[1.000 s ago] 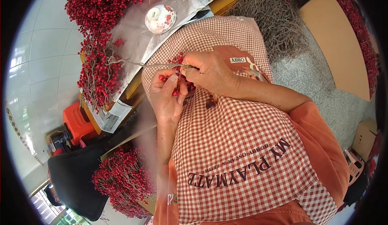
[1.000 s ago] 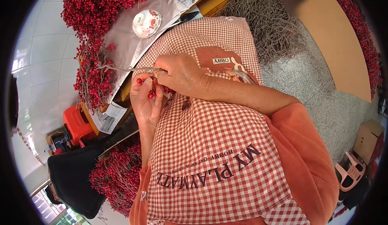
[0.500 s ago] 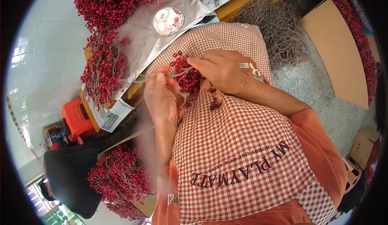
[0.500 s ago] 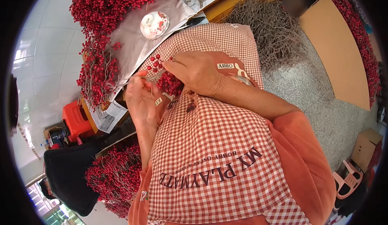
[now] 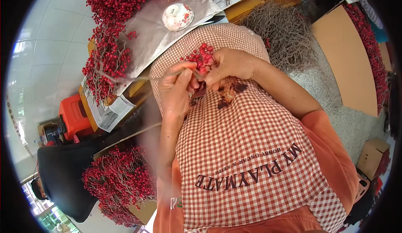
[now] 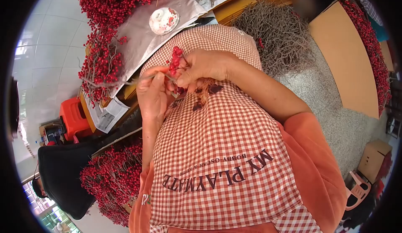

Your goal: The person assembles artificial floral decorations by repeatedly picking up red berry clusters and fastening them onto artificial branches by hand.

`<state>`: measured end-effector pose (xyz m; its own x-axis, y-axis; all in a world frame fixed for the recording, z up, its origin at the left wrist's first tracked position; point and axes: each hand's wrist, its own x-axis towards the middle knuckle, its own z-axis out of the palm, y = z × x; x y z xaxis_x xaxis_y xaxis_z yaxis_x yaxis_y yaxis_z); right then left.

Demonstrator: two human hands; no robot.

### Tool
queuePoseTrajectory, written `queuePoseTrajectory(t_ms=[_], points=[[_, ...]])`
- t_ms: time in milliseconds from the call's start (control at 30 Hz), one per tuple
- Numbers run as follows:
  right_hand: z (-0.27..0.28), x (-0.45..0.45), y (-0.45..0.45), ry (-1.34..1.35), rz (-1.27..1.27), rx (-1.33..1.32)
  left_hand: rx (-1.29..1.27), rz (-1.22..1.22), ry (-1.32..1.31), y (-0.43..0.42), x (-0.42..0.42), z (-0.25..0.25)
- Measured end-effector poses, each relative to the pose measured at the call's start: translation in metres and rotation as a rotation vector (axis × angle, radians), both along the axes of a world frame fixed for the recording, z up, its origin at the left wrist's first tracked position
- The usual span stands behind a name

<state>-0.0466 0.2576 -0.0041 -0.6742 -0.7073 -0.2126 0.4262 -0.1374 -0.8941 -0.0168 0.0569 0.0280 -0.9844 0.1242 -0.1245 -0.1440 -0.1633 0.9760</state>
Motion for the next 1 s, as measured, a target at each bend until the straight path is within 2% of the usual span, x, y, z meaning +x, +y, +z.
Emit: queuePoseTrajectory(t_ms=[33,100,133,167,200,233,300,367,433,500,567,600,633,667,700,733,767,833,867,933,967,1000], points=[[-0.001,-0.001,-0.003,-0.007,0.007,-0.002,-0.038,-0.026,-0.005,-0.001,-0.002,-0.002],[-0.004,-0.003,-0.006,-0.02,-0.176,0.035,-0.076,-0.006,0.008,-0.009,-0.009,-0.005],[-0.006,-0.003,-0.006,-0.047,-0.286,-0.049,-0.133,0.04,0.033,-0.014,-0.013,-0.009],[-0.011,-0.003,-0.002,-0.051,-0.288,-0.048,-0.19,0.085,0.059,-0.02,-0.017,-0.013],[-0.016,-0.004,0.004,-0.055,-0.411,-0.021,-0.376,0.085,0.015,-0.03,-0.017,-0.017],[-0.021,-0.004,0.01,-0.058,-0.533,0.006,-0.378,0.084,0.013,-0.041,-0.017,-0.027],[-0.028,-0.001,0.021,-0.049,-0.557,0.064,-0.661,0.008,0.111,-0.054,-0.016,-0.047],[-0.042,0.004,0.024,-0.006,-0.598,0.059,-0.719,0.018,0.119,-0.059,-0.009,-0.059],[-0.055,0.009,0.027,-0.033,-0.582,0.039,-0.902,-0.077,0.198,-0.055,-0.004,-0.057],[-0.064,0.014,0.026,-0.057,-0.575,0.02,-0.958,-0.12,0.233,-0.052,-0.004,-0.056],[-0.061,0.018,0.027,-0.092,-0.621,-0.02,-1.245,-0.178,0.513,-0.042,-0.005,-0.046],[-0.047,0.021,0.029,-0.105,-0.552,-0.011,-1.256,-0.161,0.543,-0.046,-0.007,-0.054],[-0.045,0.023,0.026,-0.003,-0.552,-0.103,-1.22,-0.142,0.5,-0.039,-0.007,-0.044],[-0.062,0.021,0.019,0.118,-0.587,-0.022,-1.094,-0.11,0.42,-0.034,-0.007,-0.041],[-0.06,0.023,0.016,0.246,-0.696,0.119,-0.969,-0.044,0.144,-0.006,-0.002,-0.016],[-0.05,0.027,0.019,0.312,-0.73,0.109,-0.999,-0.112,0.345,-0.002,-0.004,-0.017],[-0.051,0.028,0.018,0.161,-0.752,-0.054,-1.024,-0.17,0.546,0.003,-0.01,-0.018],[-0.05,0.022,0.027,0.601,-1.187,0.06,-1.067,-0.274,0.594,0.018,-0.014,-0.019],[-0.053,0.019,0.042,0.598,-1.206,0.068,-1.125,-0.353,0.627,0.023,-0.016,-0.018],[-0.069,0.008,0.086,-0.033,-1.46,-0.234,-1.157,-0.425,0.583,0.026,-0.018,-0.017],[-0.089,0.002,0.11,-0.122,-1.524,-0.178,-1.193,-0.477,0.531,0.026,-0.021,-0.018],[-0.102,0.005,0.122,-0.181,-1.591,-0.123,-1.167,-0.462,0.66,0.011,-0.018,-0.015]])
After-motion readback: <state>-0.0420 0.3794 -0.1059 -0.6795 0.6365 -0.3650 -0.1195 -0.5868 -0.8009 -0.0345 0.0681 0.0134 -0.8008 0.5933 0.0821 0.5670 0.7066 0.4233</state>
